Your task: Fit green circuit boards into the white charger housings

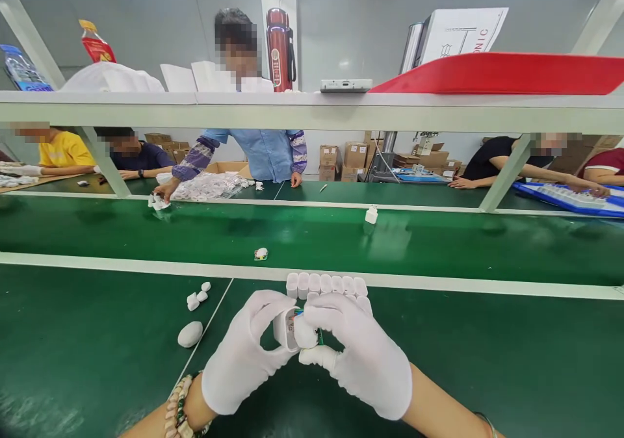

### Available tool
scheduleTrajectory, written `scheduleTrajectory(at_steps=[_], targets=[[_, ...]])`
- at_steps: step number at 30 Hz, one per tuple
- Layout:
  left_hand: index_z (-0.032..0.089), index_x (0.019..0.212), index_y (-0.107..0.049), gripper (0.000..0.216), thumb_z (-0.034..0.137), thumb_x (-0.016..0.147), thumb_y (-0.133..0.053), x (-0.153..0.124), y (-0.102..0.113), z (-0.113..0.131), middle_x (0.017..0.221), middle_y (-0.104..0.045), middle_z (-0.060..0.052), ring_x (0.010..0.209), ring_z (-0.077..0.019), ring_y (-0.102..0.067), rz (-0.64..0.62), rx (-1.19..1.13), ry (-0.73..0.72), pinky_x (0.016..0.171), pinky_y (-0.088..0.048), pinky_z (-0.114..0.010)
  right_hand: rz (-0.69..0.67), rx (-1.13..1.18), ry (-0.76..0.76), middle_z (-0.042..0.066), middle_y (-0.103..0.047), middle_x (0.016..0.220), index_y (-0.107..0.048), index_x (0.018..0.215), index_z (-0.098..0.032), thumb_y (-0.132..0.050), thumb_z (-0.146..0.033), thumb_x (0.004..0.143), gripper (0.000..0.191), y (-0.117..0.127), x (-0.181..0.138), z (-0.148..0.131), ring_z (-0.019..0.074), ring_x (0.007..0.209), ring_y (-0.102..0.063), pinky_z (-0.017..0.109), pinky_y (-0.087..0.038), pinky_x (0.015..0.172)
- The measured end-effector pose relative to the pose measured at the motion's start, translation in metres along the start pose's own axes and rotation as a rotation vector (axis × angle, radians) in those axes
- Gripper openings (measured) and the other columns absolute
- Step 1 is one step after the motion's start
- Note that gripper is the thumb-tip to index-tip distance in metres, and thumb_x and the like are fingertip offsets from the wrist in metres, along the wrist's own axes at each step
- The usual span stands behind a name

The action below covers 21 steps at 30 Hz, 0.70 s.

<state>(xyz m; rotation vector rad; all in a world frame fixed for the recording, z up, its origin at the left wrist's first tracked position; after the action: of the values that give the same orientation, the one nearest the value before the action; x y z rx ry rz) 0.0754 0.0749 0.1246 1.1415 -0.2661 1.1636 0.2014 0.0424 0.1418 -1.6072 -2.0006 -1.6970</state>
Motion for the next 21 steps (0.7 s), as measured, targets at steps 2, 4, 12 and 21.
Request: scheduleTrajectory(at_steps=[2,4,12,21], targets=[[0.024,0.113,-0.054,0.044,0.008,0.074,-0.069,0.000,0.000,0.001,0.102,-0.056,-0.003,0.093,-0.0179,-0.057,0.001,0.022,-0.008,0.081,-0.052,-0.033,-0.005,-0.039,0.000,0.000,-0.062,0.099,-0.051,0.097,-0.026,-0.066,-0.017,0.085,0.021,-0.002,0.001,-0.001,0.0168,0.093,-0.057,0.032,-0.045,0.084],[0.024,0.113,-0.054,0.047,0.006,0.073,-0.069,0.000,0.000,0.001,0.102,-0.056,-0.003,0.092,-0.0179,-0.056,-0.006,0.030,-0.013,0.081,-0.052,-0.033,-0.028,-0.082,-0.015,0.002,-0.061,0.098,-0.051,0.091,-0.024,-0.063,-0.017,0.087,0.015,-0.006,0.000,-0.002,0.0178,0.090,-0.057,0.032,-0.045,0.080],[0.025,0.111,-0.055,0.051,0.004,0.067,-0.069,-0.001,-0.006,-0.005,0.102,-0.055,-0.003,0.094,-0.0189,-0.057,-0.057,0.008,0.044,0.081,-0.052,-0.033,-0.154,-0.281,-0.109,0.003,-0.059,0.098,-0.050,0.094,-0.022,-0.067,-0.010,0.080,0.025,-0.025,-0.007,0.006,0.0210,0.087,-0.055,0.035,-0.045,0.074],[0.026,0.110,-0.056,0.043,0.014,0.073,-0.073,-0.003,-0.009,-0.013,0.103,-0.056,-0.002,0.095,-0.0183,-0.057,-0.079,0.005,0.091,0.082,-0.052,-0.033,-0.195,-0.279,-0.060,0.009,-0.056,0.108,-0.054,0.088,-0.018,-0.069,-0.022,0.079,0.018,-0.029,0.005,0.000,0.0262,0.091,-0.054,0.044,-0.049,0.077]])
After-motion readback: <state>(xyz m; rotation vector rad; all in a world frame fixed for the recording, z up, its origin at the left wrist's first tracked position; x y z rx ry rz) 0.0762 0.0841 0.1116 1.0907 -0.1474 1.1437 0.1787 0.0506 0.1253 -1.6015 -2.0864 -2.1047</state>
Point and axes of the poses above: each hand's wrist, its own x-axis towards the middle knuckle, its own y-axis out of the back of the hand, z = x × y, the point moved 9 cm from there along x, towards the middle knuckle
